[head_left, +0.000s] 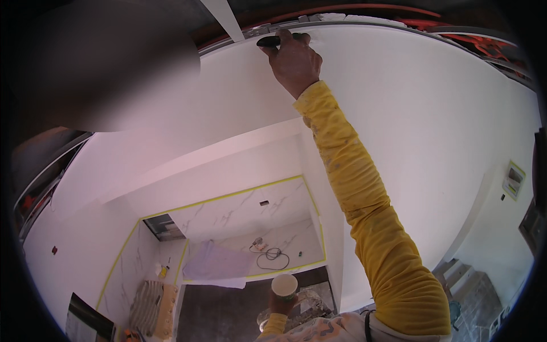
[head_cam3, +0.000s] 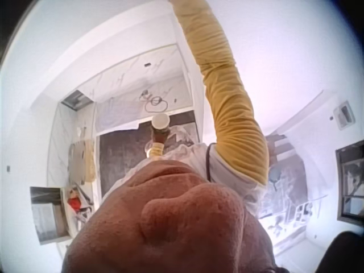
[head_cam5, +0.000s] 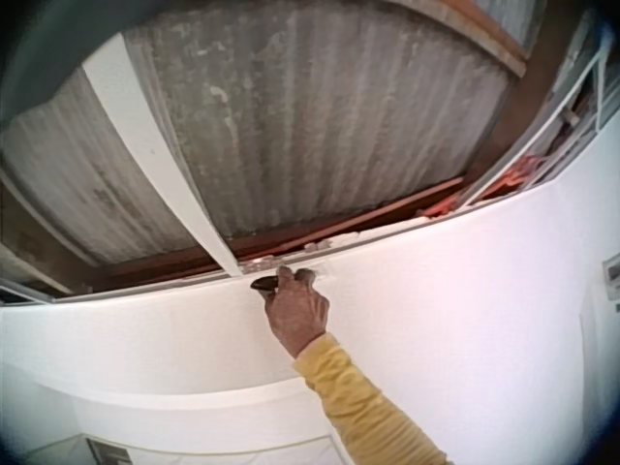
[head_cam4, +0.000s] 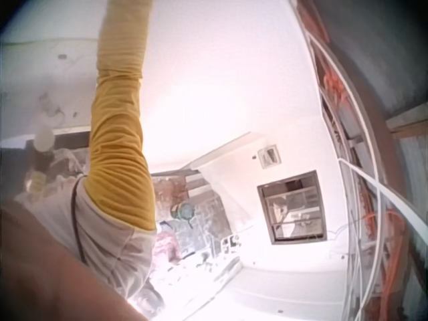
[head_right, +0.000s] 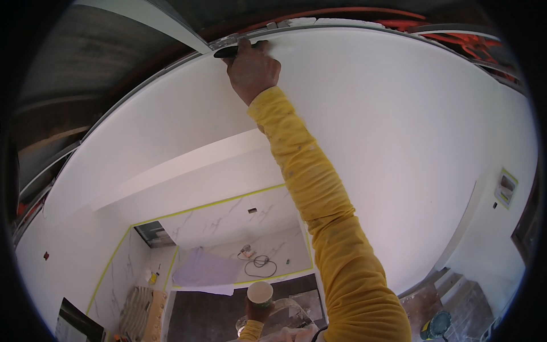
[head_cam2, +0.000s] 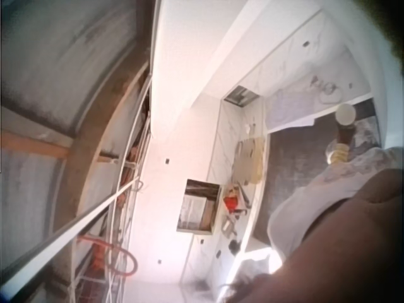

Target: The person stands on a ladder and paints the ceiling edge with a brush, repeatedly dipping the brush into a small container held in the other hand. The person moves along the ceiling perimeter, applying paint to the upper wall-ceiling junction.

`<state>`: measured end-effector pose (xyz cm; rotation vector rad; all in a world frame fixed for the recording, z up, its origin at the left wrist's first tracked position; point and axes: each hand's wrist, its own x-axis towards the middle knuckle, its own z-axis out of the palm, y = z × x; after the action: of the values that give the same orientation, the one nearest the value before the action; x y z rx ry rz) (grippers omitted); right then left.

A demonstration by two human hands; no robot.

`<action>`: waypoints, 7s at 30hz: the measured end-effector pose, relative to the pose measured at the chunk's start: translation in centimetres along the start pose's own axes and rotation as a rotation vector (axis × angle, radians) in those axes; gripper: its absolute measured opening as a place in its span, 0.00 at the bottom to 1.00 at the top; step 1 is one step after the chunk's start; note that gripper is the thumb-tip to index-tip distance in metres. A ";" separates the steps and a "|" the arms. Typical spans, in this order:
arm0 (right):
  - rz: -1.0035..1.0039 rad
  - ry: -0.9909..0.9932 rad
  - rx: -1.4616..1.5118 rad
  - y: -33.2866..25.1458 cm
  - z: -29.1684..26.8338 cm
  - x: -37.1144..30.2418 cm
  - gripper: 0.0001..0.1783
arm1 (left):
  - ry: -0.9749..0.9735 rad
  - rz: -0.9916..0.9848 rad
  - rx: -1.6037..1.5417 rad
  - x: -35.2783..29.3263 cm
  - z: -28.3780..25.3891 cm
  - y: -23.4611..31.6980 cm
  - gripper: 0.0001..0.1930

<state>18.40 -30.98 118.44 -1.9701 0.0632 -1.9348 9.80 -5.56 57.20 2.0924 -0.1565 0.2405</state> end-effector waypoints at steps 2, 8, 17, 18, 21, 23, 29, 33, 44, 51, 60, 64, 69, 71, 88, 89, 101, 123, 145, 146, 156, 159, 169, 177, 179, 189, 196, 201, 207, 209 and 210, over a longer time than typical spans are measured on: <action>-0.013 -0.011 0.002 -0.9 0.3 -0.3 0.29 | -0.002 0.039 -0.008 0.0 0.2 -0.8 0.40; -0.070 -0.062 0.054 -4.1 1.5 -1.5 0.29 | -0.045 0.209 -0.033 1.6 2.1 -5.3 0.42; -0.269 -0.075 0.595 -6.7 0.1 -4.6 0.19 | -0.083 0.083 -0.093 0.7 0.9 -3.7 0.46; -0.246 -0.108 0.759 -5.5 -1.0 -5.2 0.15 | -0.098 0.065 -0.085 0.7 0.8 -3.2 0.46; 0.179 -0.102 1.179 -2.1 -2.6 -5.7 0.12 | -0.039 0.033 -0.039 0.5 0.3 -2.4 0.45; 0.330 -0.100 1.246 -0.5 -2.2 -5.0 0.10 | -0.037 -0.014 -0.111 0.4 0.0 -2.0 0.44; 0.158 0.148 0.983 0.5 -0.9 -3.9 0.06 | -0.013 -0.012 -0.026 0.7 0.2 -2.3 0.43; 0.213 -0.195 1.112 -0.6 -1.2 -3.7 0.09 | -0.065 0.049 -0.184 1.0 0.8 -3.8 0.44; 0.006 0.310 0.275 14.5 -12.2 1.8 0.08 | -0.084 -0.047 -0.096 0.8 -0.2 -2.1 0.44; 0.227 -0.508 1.084 5.7 -4.9 -1.3 0.21 | -0.043 -0.026 -0.014 0.8 -0.7 -1.9 0.44; 0.042 0.004 0.580 7.1 -8.0 -0.1 0.15 | -0.024 0.036 -0.012 0.8 -1.7 -1.5 0.43; -0.041 -0.554 0.974 6.0 -4.5 -0.9 0.28 | 0.014 0.007 -0.137 0.6 -1.3 -1.6 0.37; 0.175 -0.616 0.989 6.5 -1.9 1.4 0.33 | 0.022 0.072 -0.116 0.7 -1.0 -2.1 0.40; 0.198 -0.608 0.969 7.7 -2.3 2.2 0.34 | 0.016 0.065 -0.103 0.7 -1.0 -2.2 0.42; 0.292 -0.545 0.862 15.7 -8.8 5.1 0.34 | 0.032 0.010 -0.169 0.7 -0.5 -2.8 0.40; 0.311 -0.525 0.852 16.1 -9.1 5.3 0.35 | 0.031 0.014 -0.171 0.7 -0.4 -2.9 0.40; 0.345 -0.453 0.754 20.2 -12.7 6.5 0.38 | 0.051 0.017 -0.161 0.9 -0.2 -2.7 0.37; 0.228 0.276 0.401 17.2 -14.6 0.3 0.14 | -0.033 0.012 -0.149 0.9 -1.0 -2.5 0.41; 0.631 -1.640 0.668 3.1 -5.6 -43.4 0.09 | -0.060 0.038 -0.100 0.6 0.0 -5.1 0.44; 0.707 -1.567 0.609 3.4 -5.8 -43.2 0.09 | -0.049 0.037 -0.065 0.5 0.0 -5.0 0.44; 1.738 -1.186 1.034 10.0 -8.5 -49.4 0.12 | -0.087 -0.077 -0.015 0.1 -0.3 -4.3 0.44; 2.164 -0.993 1.533 11.2 -11.2 -50.6 0.21 | -0.121 -0.073 -0.126 0.2 -1.1 -3.8 0.44; 0.705 -0.731 2.056 2.0 -7.2 -27.5 0.32 | -0.198 -0.061 -0.045 0.8 -3.1 -1.4 0.43; -0.219 -0.371 0.901 -9.2 0.2 -9.8 0.12 | -0.242 -0.033 -0.064 0.3 -6.1 1.1 0.39; -0.271 -0.378 0.819 -10.6 2.2 -7.9 0.12 | -0.221 -0.080 -0.060 0.0 -6.5 1.5 0.31; -0.454 -0.226 0.630 -10.7 4.6 -5.7 0.11 | -0.175 0.027 -0.183 0.5 -4.6 -0.8 0.32; 0.013 -0.327 0.904 -11.2 4.8 -5.0 0.09 | -0.197 0.008 -0.124 0.6 -4.9 -0.2 0.35; -0.013 -0.332 1.044 -10.9 5.0 -4.9 0.10 | -0.191 -0.005 -0.170 0.5 -4.7 -0.6 0.37; -0.037 -0.344 0.984 -10.4 6.2 -4.3 0.12 | -0.177 -0.020 -0.161 0.5 -4.7 -0.8 0.41; -0.030 -0.335 0.976 -10.1 6.2 -3.9 0.12 | -0.175 -0.032 -0.166 0.4 -4.6 -1.0 0.42; -0.018 -0.339 0.982 -10.0 6.2 -3.7 0.12 | -0.187 -0.037 -0.151 0.3 -4.4 -1.1 0.41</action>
<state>21.92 -19.22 117.96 -1.5334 -0.8250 -1.2044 9.89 -1.22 58.54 1.9631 -0.2406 0.0096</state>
